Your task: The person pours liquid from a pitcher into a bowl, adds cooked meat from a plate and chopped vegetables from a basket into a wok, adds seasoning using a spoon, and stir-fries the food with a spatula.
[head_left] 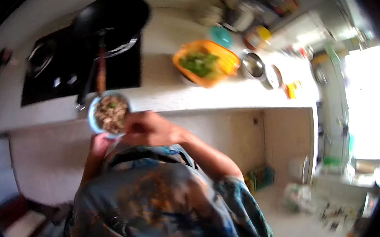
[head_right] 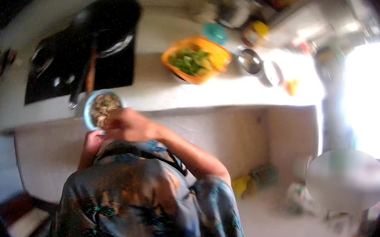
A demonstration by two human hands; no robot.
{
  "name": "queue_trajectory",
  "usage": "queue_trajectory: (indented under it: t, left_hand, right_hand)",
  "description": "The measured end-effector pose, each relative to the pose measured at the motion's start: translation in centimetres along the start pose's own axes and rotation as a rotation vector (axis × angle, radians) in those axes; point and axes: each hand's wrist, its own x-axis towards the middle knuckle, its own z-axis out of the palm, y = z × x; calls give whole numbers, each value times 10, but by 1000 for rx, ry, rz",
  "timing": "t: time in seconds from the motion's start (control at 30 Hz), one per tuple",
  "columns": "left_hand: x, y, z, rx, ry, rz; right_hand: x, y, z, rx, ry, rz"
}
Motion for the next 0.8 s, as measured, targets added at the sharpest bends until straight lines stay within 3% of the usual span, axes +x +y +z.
queue_trajectory:
  t: [0.1, 0.17, 0.27, 0.5, 0.57, 0.6, 0.67, 0.7, 0.77, 0.8]
  left_hand:
    - [-10, 5, 10, 144, 9, 83]
    - [-10, 5, 7, 67, 9, 46]
    - [-12, 6, 7, 64, 25, 70]
    - [-17, 11, 12, 80, 3, 79]
    - [-24, 19, 18, 259, 46, 95]
    - [-28, 19, 15, 501, -49, 274]
    - [-28, 14, 7, 656, -80, 360]
    - [-24, 8, 3, 553, -39, 284]
    - [-15, 4, 1, -24, 95, 43]
    - [-14, 3, -1, -69, 75, 48]
  right_hand:
    - [-12, 35, 2, 26, 121, 192]
    - [-18, 47, 8, 19, 190, 373]
    - [-20, 39, 11, 17, 219, 430]
    - [-8, 41, 25, -37, 179, 401]
    - [-5, 48, 28, -164, 173, 350]
    - [-5, 46, 30, -156, 174, 336]
    - [-6, 57, 32, -101, 169, 378]
    - [-6, 61, 36, -86, 202, 392]
    - [-3, 56, 40, -6, 232, 335]
    - [-5, 66, 36, -139, 219, 404]
